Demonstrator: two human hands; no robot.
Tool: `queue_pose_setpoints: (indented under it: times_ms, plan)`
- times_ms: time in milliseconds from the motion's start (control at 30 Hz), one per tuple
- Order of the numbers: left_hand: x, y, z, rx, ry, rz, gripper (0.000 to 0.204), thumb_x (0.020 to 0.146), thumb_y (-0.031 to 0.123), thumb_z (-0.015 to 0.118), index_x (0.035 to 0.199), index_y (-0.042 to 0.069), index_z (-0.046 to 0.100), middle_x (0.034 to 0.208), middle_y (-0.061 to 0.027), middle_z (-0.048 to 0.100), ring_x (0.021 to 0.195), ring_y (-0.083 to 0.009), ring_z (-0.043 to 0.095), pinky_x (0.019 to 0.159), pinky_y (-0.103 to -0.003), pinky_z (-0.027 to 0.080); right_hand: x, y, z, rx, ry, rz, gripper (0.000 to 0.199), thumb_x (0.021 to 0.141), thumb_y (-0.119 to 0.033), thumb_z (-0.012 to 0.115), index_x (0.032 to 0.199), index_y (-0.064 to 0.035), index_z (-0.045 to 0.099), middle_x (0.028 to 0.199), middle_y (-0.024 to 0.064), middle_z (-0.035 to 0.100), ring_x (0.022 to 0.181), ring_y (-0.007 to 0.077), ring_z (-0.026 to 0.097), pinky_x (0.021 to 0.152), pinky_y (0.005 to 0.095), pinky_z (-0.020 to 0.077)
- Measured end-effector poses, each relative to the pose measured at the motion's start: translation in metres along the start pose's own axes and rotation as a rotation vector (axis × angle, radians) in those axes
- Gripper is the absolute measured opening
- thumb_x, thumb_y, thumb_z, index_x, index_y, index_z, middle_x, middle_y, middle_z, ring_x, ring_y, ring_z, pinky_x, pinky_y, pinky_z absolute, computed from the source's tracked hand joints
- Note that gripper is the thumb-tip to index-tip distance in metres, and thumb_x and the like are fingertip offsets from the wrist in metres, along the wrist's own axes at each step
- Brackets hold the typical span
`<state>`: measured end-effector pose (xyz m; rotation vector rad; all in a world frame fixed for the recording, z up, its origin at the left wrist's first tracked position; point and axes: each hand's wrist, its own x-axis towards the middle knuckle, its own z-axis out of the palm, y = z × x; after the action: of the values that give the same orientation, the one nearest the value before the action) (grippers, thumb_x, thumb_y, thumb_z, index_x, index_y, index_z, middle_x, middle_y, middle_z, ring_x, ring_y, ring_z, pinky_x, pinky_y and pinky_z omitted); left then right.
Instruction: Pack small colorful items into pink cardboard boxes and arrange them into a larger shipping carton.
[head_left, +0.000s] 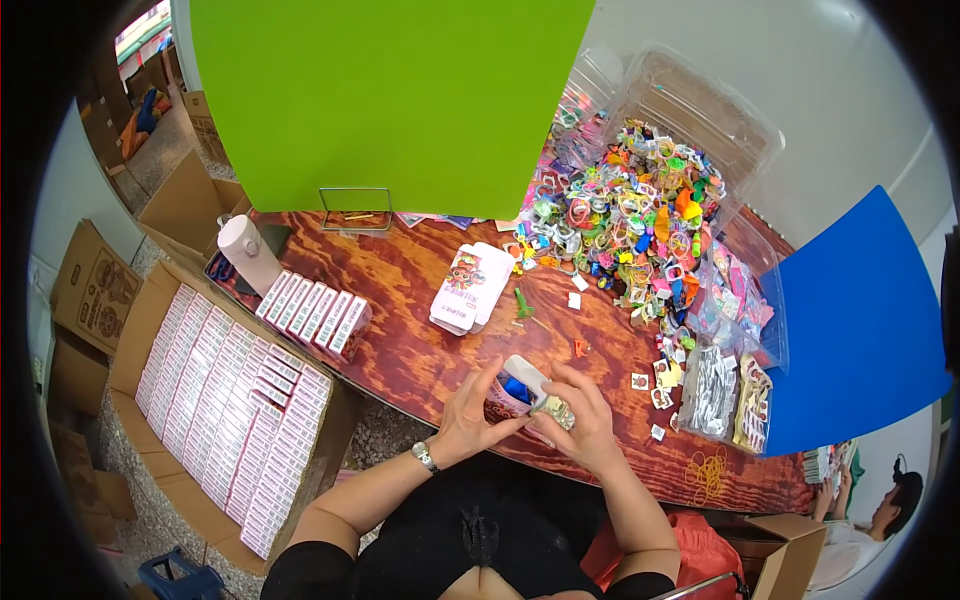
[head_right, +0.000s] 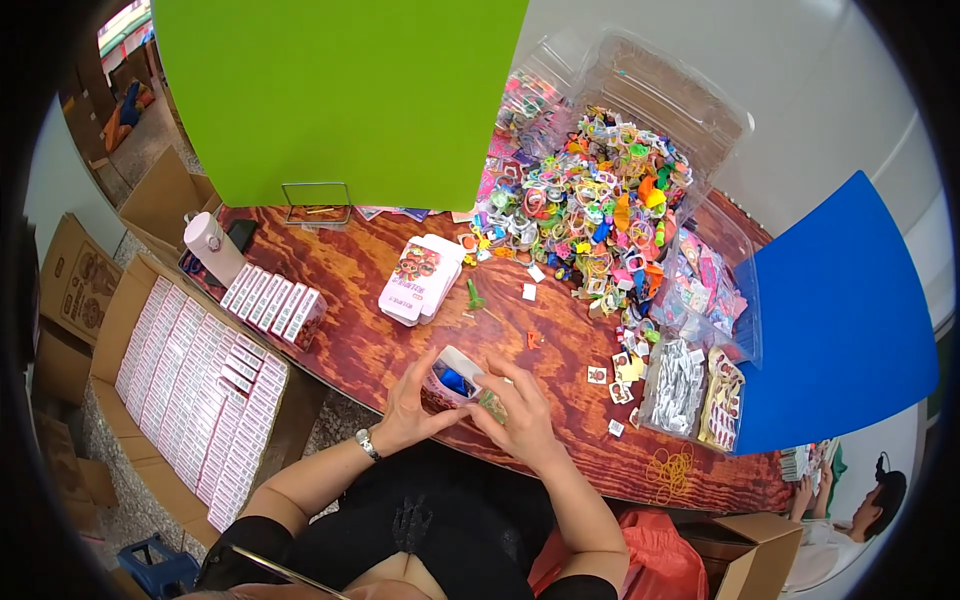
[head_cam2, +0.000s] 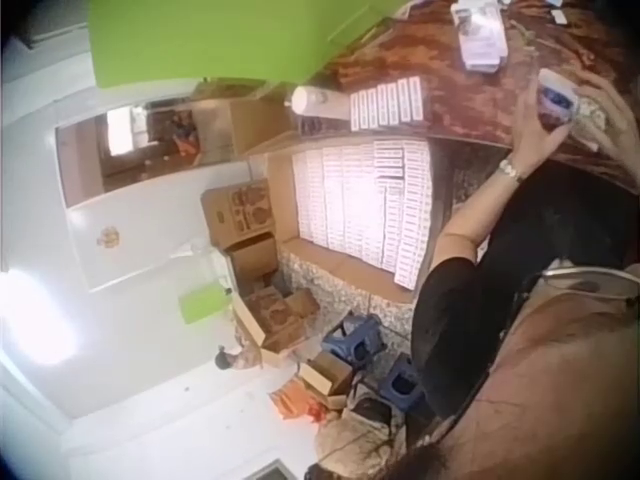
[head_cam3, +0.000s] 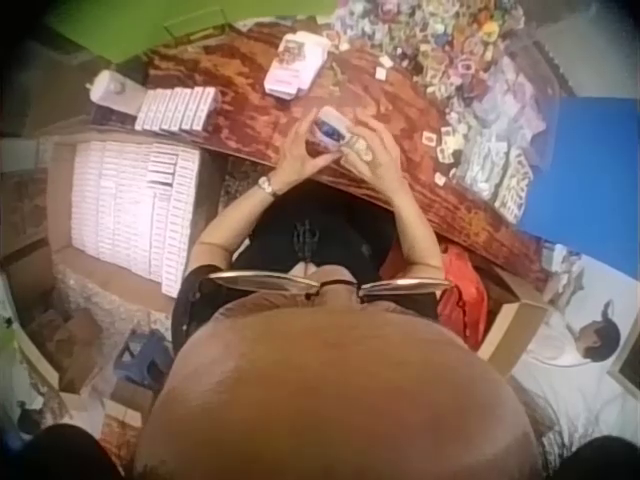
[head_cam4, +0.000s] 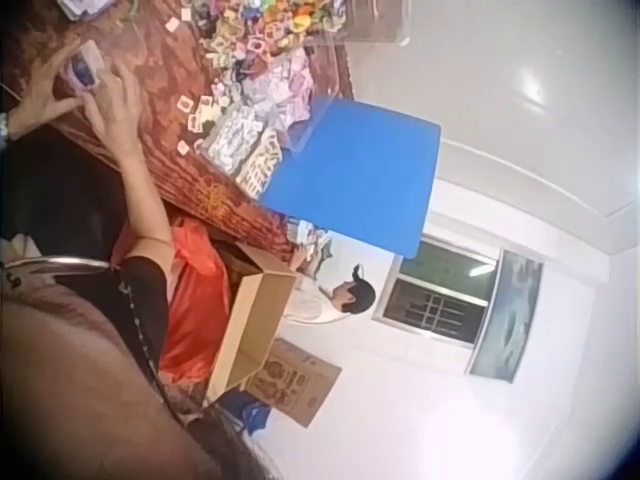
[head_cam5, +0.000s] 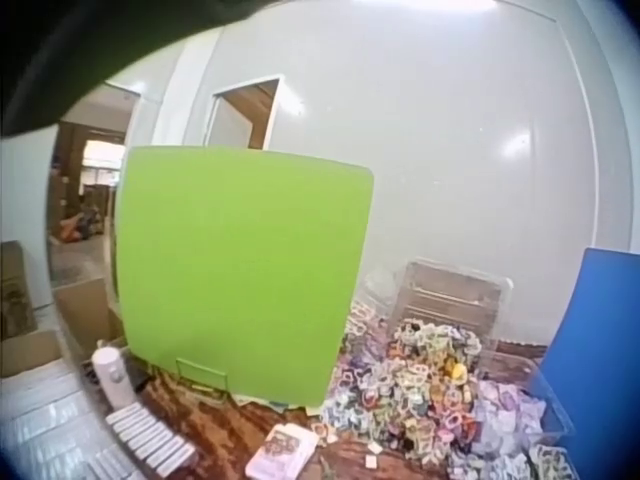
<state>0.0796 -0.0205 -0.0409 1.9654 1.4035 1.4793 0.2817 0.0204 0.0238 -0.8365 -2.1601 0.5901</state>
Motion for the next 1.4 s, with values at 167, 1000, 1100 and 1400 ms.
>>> queue_pose_setpoints:
  times_ms: [167, 1000, 1100, 1400]
  plan:
    - [-0.003, -0.004, 0.003, -0.045, 0.000, 0.041, 0.090, 0.071, 0.026, 0.092, 0.142, 0.009, 0.039, 0.121, -0.0192, 0.061, 0.103, -0.0357, 0.066, 0.081, -0.043, 0.056, -0.007, 0.006, 0.015, -0.086, 0.049, -0.104, 0.035, 0.083, -0.009, 0.080, 0.117, -0.0065, 0.072, 0.126, 0.0187, 0.063, 0.111, 0.0365, 0.065, 0.092, 0.0438, 0.0537]
    - [0.001, 0.001, -0.005, 0.044, -0.084, 0.011, 0.099, 0.075, 0.022, 0.088, 0.151, -0.006, 0.031, 0.121, -0.0251, 0.059, 0.108, -0.0410, 0.062, 0.091, -0.044, 0.052, 0.006, -0.018, 0.016, 0.044, 0.039, 0.031, 0.030, 0.086, -0.002, 0.074, 0.116, -0.0050, 0.073, 0.106, 0.0123, 0.069, 0.093, 0.0280, 0.069, 0.079, 0.0358, 0.0564]
    - [0.002, 0.003, -0.007, 0.108, -0.072, 0.048, 0.101, 0.074, 0.022, 0.088, 0.152, -0.007, 0.030, 0.120, -0.0247, 0.059, 0.105, -0.0405, 0.062, 0.088, -0.044, 0.053, 0.012, -0.026, 0.014, 0.117, 0.032, 0.107, 0.026, 0.086, -0.003, 0.074, 0.113, -0.0035, 0.074, 0.103, 0.0132, 0.070, 0.092, 0.0285, 0.069, 0.079, 0.0358, 0.0561]
    - [0.002, 0.001, -0.007, 0.136, -0.062, 0.090, 0.109, 0.072, 0.020, 0.088, 0.155, -0.009, 0.023, 0.116, -0.0235, 0.060, 0.100, -0.0381, 0.062, 0.084, -0.043, 0.053, 0.015, -0.029, 0.021, 0.012, 0.054, 0.266, 0.023, 0.084, -0.002, 0.073, 0.108, -0.0013, 0.074, 0.093, 0.0122, 0.069, 0.083, 0.0285, 0.067, 0.074, 0.0363, 0.0536]
